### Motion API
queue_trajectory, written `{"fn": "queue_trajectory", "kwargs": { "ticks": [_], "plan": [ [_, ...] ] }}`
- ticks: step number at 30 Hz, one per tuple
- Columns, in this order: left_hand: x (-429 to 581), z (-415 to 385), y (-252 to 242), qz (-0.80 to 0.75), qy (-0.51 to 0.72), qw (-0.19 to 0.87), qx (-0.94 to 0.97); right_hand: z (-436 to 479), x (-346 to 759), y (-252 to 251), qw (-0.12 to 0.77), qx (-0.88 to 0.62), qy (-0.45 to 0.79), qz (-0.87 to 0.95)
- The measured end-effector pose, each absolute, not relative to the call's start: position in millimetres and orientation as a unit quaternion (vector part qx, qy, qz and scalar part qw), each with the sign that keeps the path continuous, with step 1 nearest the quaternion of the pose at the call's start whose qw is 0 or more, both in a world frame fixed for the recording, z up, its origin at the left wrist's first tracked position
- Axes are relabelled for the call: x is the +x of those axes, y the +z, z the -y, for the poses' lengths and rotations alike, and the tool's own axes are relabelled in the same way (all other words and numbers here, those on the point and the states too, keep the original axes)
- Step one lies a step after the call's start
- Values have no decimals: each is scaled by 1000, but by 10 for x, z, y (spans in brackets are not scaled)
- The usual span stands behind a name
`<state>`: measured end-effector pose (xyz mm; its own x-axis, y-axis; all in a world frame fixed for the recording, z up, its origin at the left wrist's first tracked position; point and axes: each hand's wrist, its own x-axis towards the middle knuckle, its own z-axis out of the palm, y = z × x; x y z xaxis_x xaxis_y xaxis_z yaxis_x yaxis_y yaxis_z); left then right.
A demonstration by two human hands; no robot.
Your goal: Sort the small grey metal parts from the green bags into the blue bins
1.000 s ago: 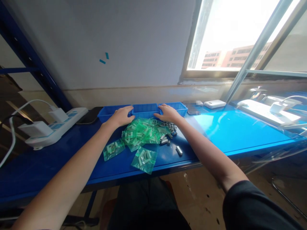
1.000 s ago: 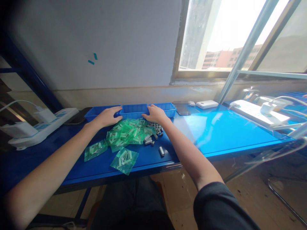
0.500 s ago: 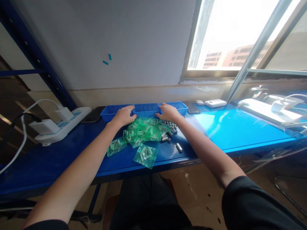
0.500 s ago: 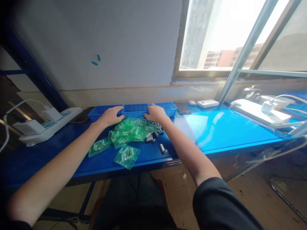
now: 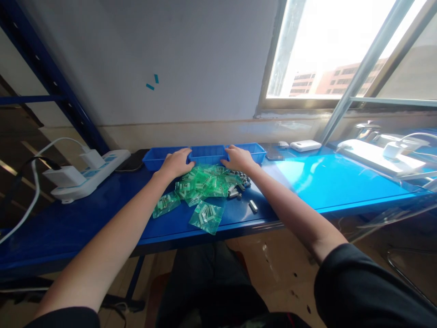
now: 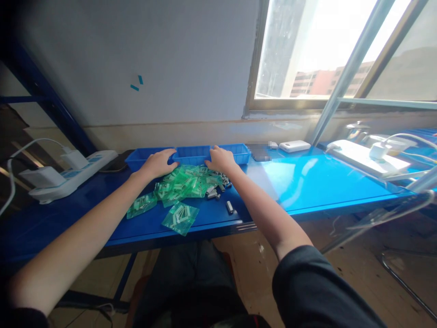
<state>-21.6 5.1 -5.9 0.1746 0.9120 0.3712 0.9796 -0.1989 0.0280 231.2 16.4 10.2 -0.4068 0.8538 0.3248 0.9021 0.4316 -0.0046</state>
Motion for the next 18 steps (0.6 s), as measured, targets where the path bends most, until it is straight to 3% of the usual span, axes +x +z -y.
{"fn": "queue_trajectory", "kwargs": {
  "ticks": [18],
  "plan": [
    [-168,25,-29,631,-156,99,-753,-205,2307,-8,199,-518,-96,826]
  ]
}}
